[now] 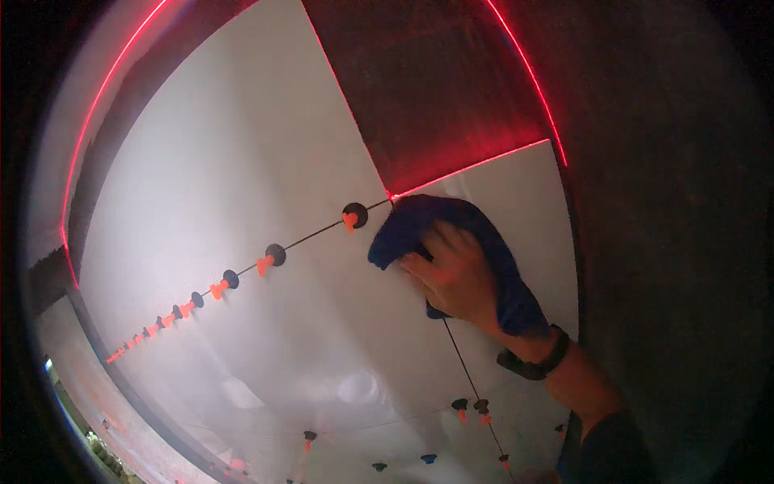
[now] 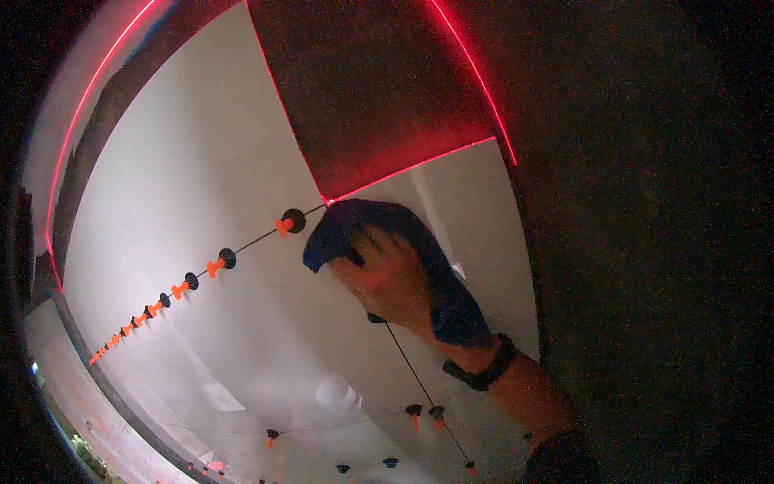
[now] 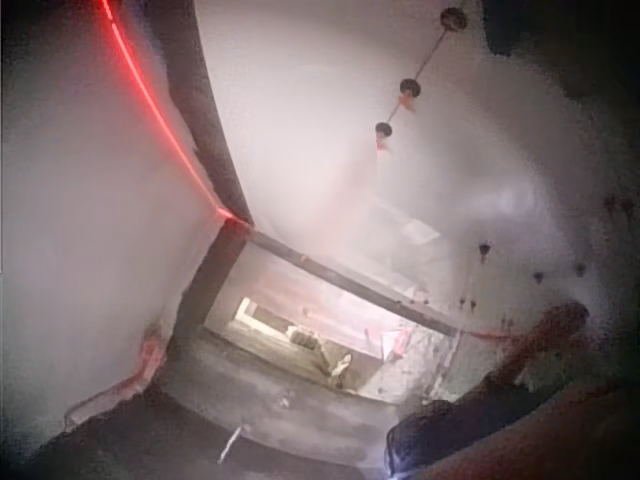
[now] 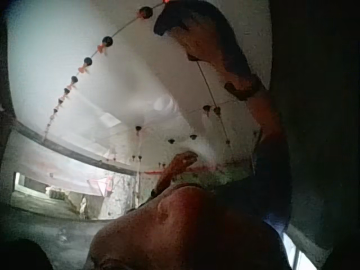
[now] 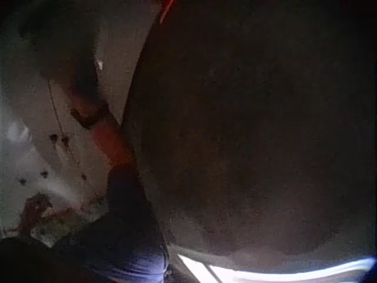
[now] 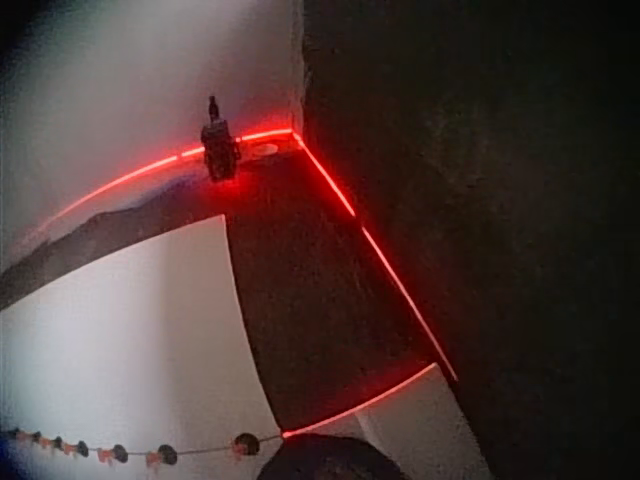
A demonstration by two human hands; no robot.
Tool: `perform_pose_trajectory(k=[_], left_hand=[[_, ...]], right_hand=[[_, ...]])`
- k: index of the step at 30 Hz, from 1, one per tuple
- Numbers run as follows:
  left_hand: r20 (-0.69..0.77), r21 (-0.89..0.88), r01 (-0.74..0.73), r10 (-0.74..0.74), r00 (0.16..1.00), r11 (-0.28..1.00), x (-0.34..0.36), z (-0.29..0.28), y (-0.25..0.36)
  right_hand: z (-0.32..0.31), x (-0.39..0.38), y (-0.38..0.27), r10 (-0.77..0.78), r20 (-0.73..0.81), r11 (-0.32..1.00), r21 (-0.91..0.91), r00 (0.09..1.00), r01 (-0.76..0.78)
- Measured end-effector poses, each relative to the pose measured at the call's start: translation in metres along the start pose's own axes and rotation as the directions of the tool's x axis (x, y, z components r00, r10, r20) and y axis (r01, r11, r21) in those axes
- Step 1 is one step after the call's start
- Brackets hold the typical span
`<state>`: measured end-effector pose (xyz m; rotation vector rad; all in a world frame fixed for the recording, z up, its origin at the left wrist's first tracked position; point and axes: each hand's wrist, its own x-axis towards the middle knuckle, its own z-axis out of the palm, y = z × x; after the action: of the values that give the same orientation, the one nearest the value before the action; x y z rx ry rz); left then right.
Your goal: Apply mortar to a tile and press it onto the wall during renovation.
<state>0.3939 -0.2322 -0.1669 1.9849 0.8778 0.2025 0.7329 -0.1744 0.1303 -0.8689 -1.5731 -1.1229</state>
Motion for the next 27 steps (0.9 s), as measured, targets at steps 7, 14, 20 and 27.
perform_pose_trajectory(k=[7, 14, 20, 27], left_hand=[[-0.064, 0.203, -0.103, 0.118, 0.991, 0.974, -0.003, -0.006, 0.028], [-0.025, -0.025, 0.079, -0.08, 0.996, 0.997, 0.002, -0.009, 0.04], [-0.056, -0.075, 0.009, -0.013, 0.998, 0.997, -0.005, -0.008, 0.043], [-0.083, -0.06, -0.105, 0.1, 0.991, 0.993, 0.01, -0.003, -0.012]], right_hand=[[0.002, 0.052, 0.005, -0.018, -0.2, 0.998, 0.048, 0.98, 0.028], [0.013, 0.065, 0.011, 0.013, -0.224, 0.989, 0.148, 0.975, 0.021], [0.002, 0.087, 0.017, 0.089, -0.155, 0.98, 0.189, 0.984, -0.059], [0.0, 0.133, 0.038, -0.001, -0.192, 0.986, 0.165, 0.981, 0.034]])
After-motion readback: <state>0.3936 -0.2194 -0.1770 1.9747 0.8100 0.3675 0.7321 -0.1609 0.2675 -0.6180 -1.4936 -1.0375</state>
